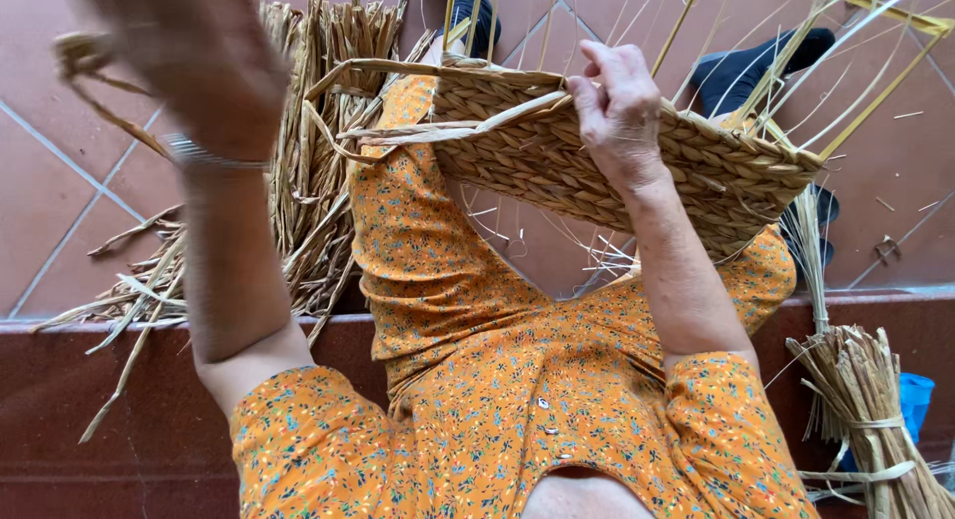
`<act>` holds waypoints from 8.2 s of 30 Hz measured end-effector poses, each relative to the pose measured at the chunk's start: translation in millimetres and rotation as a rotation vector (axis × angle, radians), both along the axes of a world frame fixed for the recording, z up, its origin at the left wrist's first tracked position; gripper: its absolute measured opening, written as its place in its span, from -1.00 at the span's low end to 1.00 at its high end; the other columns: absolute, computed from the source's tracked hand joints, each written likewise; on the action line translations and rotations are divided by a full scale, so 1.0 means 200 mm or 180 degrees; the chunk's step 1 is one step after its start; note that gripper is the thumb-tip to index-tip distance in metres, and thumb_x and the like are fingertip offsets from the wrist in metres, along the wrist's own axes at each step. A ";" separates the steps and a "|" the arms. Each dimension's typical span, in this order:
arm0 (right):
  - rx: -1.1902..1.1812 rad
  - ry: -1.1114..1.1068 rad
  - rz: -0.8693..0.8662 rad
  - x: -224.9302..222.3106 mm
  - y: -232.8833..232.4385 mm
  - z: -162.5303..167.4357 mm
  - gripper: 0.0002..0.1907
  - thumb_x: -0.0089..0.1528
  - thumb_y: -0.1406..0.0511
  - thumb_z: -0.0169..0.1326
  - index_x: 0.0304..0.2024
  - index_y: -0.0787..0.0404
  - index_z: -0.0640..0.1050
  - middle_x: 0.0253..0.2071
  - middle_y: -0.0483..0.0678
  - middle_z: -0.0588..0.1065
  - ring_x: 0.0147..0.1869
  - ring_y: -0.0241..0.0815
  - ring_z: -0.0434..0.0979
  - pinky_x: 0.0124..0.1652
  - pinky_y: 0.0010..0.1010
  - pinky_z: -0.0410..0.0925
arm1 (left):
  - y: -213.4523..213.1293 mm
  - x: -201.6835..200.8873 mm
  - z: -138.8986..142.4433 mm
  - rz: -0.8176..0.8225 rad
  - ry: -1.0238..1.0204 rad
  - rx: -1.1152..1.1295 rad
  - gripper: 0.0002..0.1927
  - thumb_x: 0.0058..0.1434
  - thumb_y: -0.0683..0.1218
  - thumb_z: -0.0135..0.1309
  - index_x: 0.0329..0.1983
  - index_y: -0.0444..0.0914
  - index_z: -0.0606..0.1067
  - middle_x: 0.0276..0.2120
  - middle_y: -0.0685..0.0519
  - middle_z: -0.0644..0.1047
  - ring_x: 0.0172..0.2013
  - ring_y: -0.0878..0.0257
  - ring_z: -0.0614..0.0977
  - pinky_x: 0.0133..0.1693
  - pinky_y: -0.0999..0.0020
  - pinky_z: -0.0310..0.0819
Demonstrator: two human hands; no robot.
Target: The person weaves a basket by hand, interlacing dried plant fibers through a vertical frame. They repeatedly pull fibers through the structure and tighten the weave to build up the basket walls.
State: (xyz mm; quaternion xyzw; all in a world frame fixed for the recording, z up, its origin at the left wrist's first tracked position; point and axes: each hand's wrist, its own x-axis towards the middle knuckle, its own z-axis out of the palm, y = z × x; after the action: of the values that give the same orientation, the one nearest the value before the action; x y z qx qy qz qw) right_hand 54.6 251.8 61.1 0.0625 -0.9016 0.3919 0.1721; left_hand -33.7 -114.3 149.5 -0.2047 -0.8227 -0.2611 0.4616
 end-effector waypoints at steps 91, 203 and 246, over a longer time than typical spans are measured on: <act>0.0436 0.0029 0.0126 -0.25 -0.06 -0.15 -0.98 0.40 0.37 0.22 -0.14 0.16 0.61 -0.34 -0.13 0.59 -0.30 -0.25 0.65 -0.27 -0.34 0.50 | 0.57 -0.04 -0.71 -0.0813 -0.1072 -0.1261 -0.81 0.25 -0.11 0.24 -0.09 0.01 0.60 0.09 0.03 0.47 0.16 0.07 0.45 0.28 -0.11 0.19; -0.0572 -0.0676 0.0465 -0.37 -0.21 -0.04 -0.88 0.33 0.45 0.26 -0.09 0.26 0.60 -0.24 -0.09 0.58 -0.26 -0.36 0.56 -0.25 -0.48 0.49 | 0.70 -0.30 -0.71 -0.1589 -0.2474 0.0935 -0.87 0.30 -0.11 0.09 -0.31 -0.26 0.47 -0.40 -0.10 0.61 -0.38 0.09 0.66 -0.29 0.18 0.59; 0.0270 -0.0162 0.0693 -0.41 -0.39 -0.02 -0.90 0.33 0.40 0.24 -0.10 0.23 0.63 -0.23 0.02 0.62 -0.14 -0.09 0.66 -0.10 -0.32 0.48 | 0.36 -0.12 -0.27 -0.0082 -0.0148 -0.1278 -0.84 0.28 0.00 0.20 -0.10 -0.07 0.59 -0.24 0.10 0.56 -0.09 0.17 0.52 0.02 0.02 0.26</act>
State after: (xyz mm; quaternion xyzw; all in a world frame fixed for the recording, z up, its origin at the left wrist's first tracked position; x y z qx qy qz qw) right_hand -27.7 173.4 57.4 0.1574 -0.9093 0.3712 0.1028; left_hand -58.3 -42.0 94.6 -0.2970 -0.8660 -0.1023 0.3890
